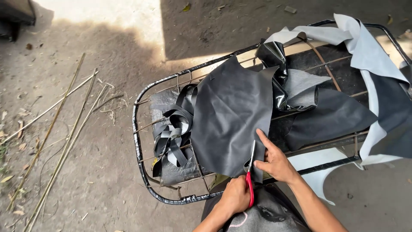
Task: Cutting strips of black and white vinyl material using scissors on a metal frame work surface.
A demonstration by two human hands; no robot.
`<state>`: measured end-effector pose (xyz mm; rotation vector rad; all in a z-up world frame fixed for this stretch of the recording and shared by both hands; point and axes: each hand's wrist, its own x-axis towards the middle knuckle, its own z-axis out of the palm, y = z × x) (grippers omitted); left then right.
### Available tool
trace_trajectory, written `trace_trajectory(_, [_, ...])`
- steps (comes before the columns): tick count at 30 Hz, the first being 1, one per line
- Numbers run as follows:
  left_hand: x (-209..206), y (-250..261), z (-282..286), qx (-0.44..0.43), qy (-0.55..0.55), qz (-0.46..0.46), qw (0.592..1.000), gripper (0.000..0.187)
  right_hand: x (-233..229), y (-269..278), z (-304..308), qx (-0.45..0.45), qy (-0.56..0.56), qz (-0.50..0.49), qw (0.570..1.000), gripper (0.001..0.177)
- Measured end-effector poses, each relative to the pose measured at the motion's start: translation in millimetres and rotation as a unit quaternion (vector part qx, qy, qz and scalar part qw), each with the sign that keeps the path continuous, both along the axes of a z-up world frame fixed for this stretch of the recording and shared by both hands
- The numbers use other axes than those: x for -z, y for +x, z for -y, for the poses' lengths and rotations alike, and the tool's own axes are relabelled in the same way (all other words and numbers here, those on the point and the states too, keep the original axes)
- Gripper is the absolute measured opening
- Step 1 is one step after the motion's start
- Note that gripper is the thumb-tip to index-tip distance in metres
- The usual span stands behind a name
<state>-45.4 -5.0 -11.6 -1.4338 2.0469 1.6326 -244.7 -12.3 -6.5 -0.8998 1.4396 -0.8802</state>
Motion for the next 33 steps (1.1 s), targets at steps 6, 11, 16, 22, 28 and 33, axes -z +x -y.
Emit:
trace_trajectory(6, [13.3, 22.3, 6.4, 0.023, -0.012, -0.074, 0.997, 0.021, 15.6, 21.6, -0.7, 0.172, -0.023, 0.067, 0.982, 0.084])
trace_trajectory(11, [-11.5, 19.6, 22.9, 0.046, 0.064, -0.042, 0.996, 0.024, 4.4, 30.0, -8.5, 0.127, -0.012, 0.020, 0.992, 0.098])
trace_trajectory(16, [5.9, 19.6, 15.8, 0.037, 0.046, -0.030, 0.998, 0.020, -0.4, 25.6, -8.8, 0.093, 0.003, -0.051, 0.994, 0.107])
trace_trajectory(22, [-42.1, 5.0, 35.7, 0.053, 0.165, 0.083, 0.981, 0.046, -8.4, 23.7, -6.1, 0.048, -0.019, 0.062, 0.997, 0.109])
trace_trajectory(28, [-1.3, 2.0, 13.1, 0.019, 0.110, 0.043, 0.993, 0.034, -4.2, 10.4, -3.9, 0.100, 0.018, 0.044, 0.994, 0.098])
trace_trajectory(33, [-7.9, -6.0, 14.7, 0.027, 0.073, -0.012, 0.997, 0.020, 6.5, -2.6, 0.5, 0.136, -0.030, 0.044, 0.989, 0.083])
